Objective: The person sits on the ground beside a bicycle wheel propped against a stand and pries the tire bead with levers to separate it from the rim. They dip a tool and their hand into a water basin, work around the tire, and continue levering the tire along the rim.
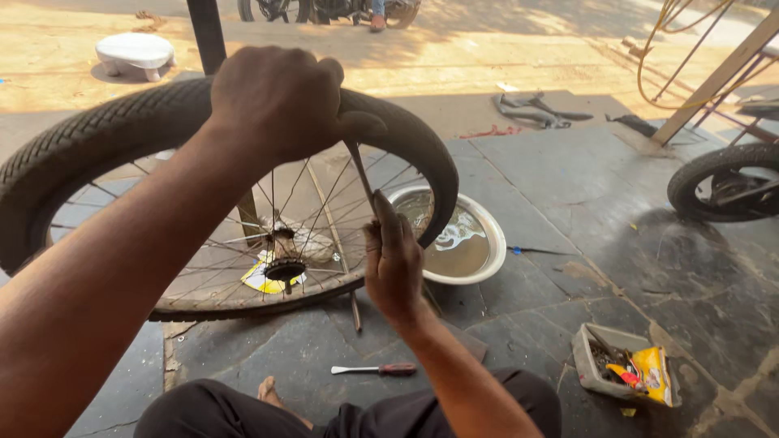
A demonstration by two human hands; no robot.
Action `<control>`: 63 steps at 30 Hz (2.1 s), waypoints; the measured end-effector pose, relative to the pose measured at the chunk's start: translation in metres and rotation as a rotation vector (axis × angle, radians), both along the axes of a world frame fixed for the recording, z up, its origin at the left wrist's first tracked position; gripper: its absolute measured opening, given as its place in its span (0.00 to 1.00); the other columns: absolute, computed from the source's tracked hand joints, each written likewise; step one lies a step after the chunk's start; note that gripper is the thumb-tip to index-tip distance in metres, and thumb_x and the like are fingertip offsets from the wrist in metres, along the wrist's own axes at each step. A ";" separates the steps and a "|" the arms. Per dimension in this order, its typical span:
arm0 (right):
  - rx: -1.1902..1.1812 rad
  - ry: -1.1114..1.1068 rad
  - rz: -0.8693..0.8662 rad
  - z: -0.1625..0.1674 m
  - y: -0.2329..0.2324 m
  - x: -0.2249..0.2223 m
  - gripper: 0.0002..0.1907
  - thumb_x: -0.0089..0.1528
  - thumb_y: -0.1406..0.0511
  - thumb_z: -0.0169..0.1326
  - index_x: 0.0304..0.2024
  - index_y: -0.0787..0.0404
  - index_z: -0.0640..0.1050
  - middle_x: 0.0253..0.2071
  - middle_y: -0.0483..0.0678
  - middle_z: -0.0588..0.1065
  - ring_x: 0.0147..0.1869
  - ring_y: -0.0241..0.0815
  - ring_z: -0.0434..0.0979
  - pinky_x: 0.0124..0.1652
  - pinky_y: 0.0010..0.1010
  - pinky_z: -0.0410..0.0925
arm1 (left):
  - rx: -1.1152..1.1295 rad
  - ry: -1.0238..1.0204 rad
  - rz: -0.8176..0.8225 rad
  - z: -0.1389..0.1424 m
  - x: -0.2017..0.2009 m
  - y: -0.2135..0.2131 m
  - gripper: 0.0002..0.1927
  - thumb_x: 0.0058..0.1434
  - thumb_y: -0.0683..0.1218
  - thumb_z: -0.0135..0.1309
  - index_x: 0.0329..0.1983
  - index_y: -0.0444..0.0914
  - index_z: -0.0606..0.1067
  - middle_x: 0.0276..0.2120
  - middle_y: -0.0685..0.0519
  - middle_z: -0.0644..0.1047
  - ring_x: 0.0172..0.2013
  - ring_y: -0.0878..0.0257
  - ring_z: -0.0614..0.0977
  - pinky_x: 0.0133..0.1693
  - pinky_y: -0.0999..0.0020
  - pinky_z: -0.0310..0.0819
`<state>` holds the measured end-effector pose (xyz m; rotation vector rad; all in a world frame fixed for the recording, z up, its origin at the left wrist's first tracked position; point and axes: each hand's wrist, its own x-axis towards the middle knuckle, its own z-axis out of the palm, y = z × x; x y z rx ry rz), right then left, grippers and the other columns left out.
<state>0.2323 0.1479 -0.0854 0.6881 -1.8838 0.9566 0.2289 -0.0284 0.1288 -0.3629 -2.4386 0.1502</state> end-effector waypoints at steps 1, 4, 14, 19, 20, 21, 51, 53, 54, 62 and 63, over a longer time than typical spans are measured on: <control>-0.061 -0.020 0.057 -0.018 -0.005 -0.004 0.25 0.69 0.72 0.53 0.69 0.61 0.68 0.44 0.54 0.75 0.44 0.49 0.80 0.44 0.36 0.74 | -0.018 0.025 0.002 -0.004 -0.005 0.001 0.42 0.55 0.83 0.47 0.34 0.41 0.81 0.23 0.48 0.80 0.25 0.50 0.84 0.26 0.53 0.76; -0.127 -0.142 0.186 -0.054 -0.012 0.000 0.22 0.71 0.72 0.51 0.68 0.62 0.68 0.48 0.55 0.75 0.49 0.50 0.79 0.50 0.36 0.73 | -0.069 0.050 0.036 -0.025 -0.026 -0.005 0.42 0.53 0.83 0.51 0.36 0.41 0.81 0.23 0.49 0.79 0.25 0.51 0.84 0.25 0.53 0.77; -0.298 -0.833 0.268 -0.060 0.121 -0.022 0.16 0.69 0.59 0.51 0.54 0.60 0.79 0.33 0.41 0.73 0.33 0.28 0.69 0.31 0.22 0.65 | -0.007 -0.005 0.106 -0.003 0.003 -0.065 0.35 0.57 0.74 0.61 0.39 0.38 0.82 0.28 0.47 0.81 0.28 0.51 0.83 0.33 0.54 0.78; -0.126 -0.785 0.314 0.024 0.168 -0.018 0.13 0.65 0.67 0.56 0.52 0.61 0.76 0.33 0.43 0.76 0.32 0.33 0.75 0.32 0.27 0.70 | -0.033 -0.110 0.110 0.039 0.043 -0.012 0.37 0.58 0.75 0.59 0.39 0.36 0.83 0.30 0.44 0.81 0.30 0.50 0.83 0.34 0.54 0.78; 0.001 -0.753 0.239 0.039 0.164 -0.017 0.13 0.64 0.68 0.57 0.52 0.62 0.77 0.34 0.44 0.77 0.33 0.35 0.75 0.32 0.29 0.70 | -0.049 -0.039 0.008 0.035 0.039 -0.001 0.37 0.56 0.76 0.61 0.40 0.37 0.82 0.31 0.46 0.81 0.32 0.51 0.83 0.32 0.54 0.78; 0.130 -0.718 0.165 0.053 0.159 -0.015 0.13 0.63 0.69 0.58 0.51 0.62 0.78 0.35 0.45 0.79 0.33 0.37 0.75 0.33 0.30 0.70 | -0.200 -0.016 0.059 0.028 0.033 0.008 0.39 0.54 0.79 0.58 0.37 0.39 0.82 0.30 0.47 0.81 0.32 0.53 0.84 0.32 0.56 0.78; 0.268 0.011 -0.001 0.024 -0.066 0.022 0.32 0.63 0.73 0.53 0.71 0.67 0.64 0.43 0.60 0.73 0.42 0.57 0.77 0.39 0.43 0.71 | 0.006 -0.290 0.285 0.002 0.004 -0.089 0.32 0.65 0.73 0.51 0.38 0.41 0.84 0.33 0.47 0.83 0.35 0.49 0.84 0.36 0.50 0.79; 0.067 -0.084 0.172 -0.010 -0.081 0.013 0.34 0.65 0.73 0.55 0.72 0.65 0.60 0.50 0.61 0.74 0.47 0.56 0.78 0.45 0.43 0.72 | 0.018 -0.285 0.265 0.001 -0.002 -0.083 0.27 0.65 0.69 0.52 0.40 0.44 0.84 0.35 0.47 0.83 0.37 0.47 0.84 0.37 0.48 0.79; -0.046 -0.117 0.250 -0.016 -0.082 0.007 0.35 0.66 0.73 0.55 0.73 0.65 0.58 0.54 0.61 0.75 0.50 0.55 0.79 0.48 0.43 0.72 | 0.002 -0.272 0.251 0.001 -0.003 -0.081 0.24 0.64 0.67 0.52 0.40 0.45 0.84 0.36 0.46 0.83 0.38 0.46 0.83 0.39 0.48 0.78; 0.405 -0.382 0.292 0.073 0.023 -0.009 0.23 0.67 0.63 0.56 0.64 0.58 0.73 0.47 0.53 0.80 0.48 0.49 0.83 0.46 0.38 0.74 | 0.005 -0.368 0.419 0.009 0.011 -0.081 0.31 0.62 0.77 0.44 0.47 0.55 0.83 0.37 0.49 0.84 0.40 0.49 0.85 0.42 0.50 0.80; 0.465 -0.365 0.299 0.092 0.030 -0.012 0.22 0.67 0.62 0.55 0.63 0.58 0.74 0.46 0.53 0.81 0.48 0.49 0.83 0.47 0.39 0.74 | -0.028 -0.375 0.404 0.009 0.014 -0.079 0.33 0.62 0.78 0.43 0.46 0.52 0.83 0.37 0.49 0.84 0.40 0.49 0.85 0.41 0.50 0.80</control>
